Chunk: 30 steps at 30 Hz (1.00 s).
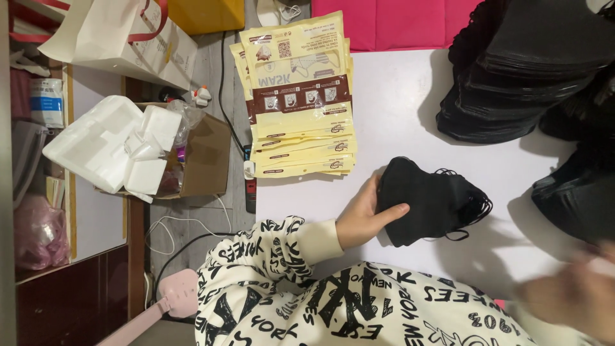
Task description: The person repeatedly picks up black face masks from a pile on a white table and stacks them into a neat pile. The person handles the masks one at a time, aligning them before placing them on the stack. The video ends with the person holding a stack of masks and reaching for a yellow package.
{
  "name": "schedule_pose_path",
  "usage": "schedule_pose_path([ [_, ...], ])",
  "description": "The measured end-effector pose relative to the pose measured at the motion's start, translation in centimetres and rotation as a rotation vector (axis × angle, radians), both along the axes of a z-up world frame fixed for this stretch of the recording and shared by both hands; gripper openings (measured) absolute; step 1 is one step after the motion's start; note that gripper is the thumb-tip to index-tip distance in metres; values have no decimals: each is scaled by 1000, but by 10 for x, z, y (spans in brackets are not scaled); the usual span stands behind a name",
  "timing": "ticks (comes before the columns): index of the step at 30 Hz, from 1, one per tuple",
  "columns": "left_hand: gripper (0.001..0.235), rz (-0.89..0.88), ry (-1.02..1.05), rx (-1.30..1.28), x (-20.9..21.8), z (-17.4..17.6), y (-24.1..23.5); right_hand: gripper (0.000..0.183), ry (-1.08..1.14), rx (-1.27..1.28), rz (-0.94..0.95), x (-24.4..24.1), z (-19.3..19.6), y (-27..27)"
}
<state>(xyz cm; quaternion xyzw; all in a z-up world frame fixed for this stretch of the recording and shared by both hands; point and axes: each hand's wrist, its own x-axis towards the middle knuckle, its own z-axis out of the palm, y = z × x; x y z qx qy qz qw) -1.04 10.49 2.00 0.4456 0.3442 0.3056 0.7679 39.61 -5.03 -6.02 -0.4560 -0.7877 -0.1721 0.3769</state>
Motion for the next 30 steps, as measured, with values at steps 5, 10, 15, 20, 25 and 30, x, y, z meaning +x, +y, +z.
schedule_pose_path([
  [5,67,21,-125,190,1,-21,-5,41,52,-427,182,-196,80,77],
  [10,57,-14,97,268,-5,0,1,53,-33,-503,187,-206,87,80],
  [15,60,-35,71,266,-3,-1,0,62,-50,-559,253,-206,87,80],
  [20,73,-42,49,311,-3,7,0,59,31,-570,300,-203,90,80],
  [25,65,-71,150,396,-3,5,2,41,168,-478,214,-198,74,69],
  [30,48,-86,92,935,-9,-28,-16,75,295,-285,110,-179,50,56],
])
